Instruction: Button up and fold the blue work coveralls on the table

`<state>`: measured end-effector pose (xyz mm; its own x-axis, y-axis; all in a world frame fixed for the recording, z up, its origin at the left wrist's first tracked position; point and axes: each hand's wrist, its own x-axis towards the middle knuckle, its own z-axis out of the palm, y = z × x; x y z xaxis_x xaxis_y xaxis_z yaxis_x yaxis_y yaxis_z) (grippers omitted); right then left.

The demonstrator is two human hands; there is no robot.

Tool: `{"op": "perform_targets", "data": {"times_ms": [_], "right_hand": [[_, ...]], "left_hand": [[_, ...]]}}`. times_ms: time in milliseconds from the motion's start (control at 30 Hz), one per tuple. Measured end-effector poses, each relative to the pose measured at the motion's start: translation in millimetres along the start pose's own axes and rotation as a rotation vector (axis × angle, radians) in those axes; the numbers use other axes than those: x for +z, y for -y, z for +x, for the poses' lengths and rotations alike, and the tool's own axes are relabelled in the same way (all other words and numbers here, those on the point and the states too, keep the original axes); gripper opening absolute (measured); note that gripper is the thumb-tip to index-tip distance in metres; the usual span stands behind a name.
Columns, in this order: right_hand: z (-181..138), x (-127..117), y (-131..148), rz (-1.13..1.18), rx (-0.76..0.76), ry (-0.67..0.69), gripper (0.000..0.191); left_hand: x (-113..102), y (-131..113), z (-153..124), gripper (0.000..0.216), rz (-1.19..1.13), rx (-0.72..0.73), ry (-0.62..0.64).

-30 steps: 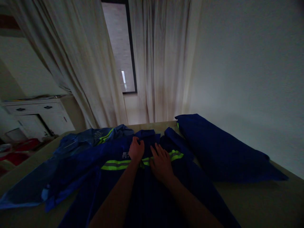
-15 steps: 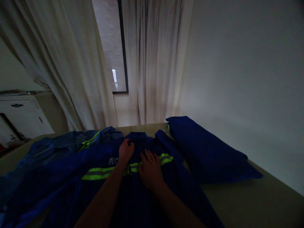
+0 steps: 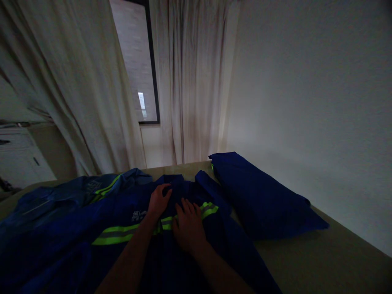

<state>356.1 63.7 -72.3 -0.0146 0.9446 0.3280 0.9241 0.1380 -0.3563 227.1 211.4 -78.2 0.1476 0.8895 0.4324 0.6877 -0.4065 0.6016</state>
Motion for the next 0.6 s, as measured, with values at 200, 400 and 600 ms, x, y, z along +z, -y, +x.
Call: {"op": "perform_targets", "data": {"times_ms": [200,400,600], "right_hand": [[-1,3,-1,0.003,0.009,-0.025,0.049],[3,0,0,0.006,0.057,-0.07,0.048],[31,-57,-53,-0.152,0.354,-0.285,0.046]], "left_hand": [[2,0,-4,0.037,0.097,0.012,0.019],[3,4,-5,0.039,0.105,0.061,0.077],[3,8,-4,0.032,0.087,0.078,0.097]]}}
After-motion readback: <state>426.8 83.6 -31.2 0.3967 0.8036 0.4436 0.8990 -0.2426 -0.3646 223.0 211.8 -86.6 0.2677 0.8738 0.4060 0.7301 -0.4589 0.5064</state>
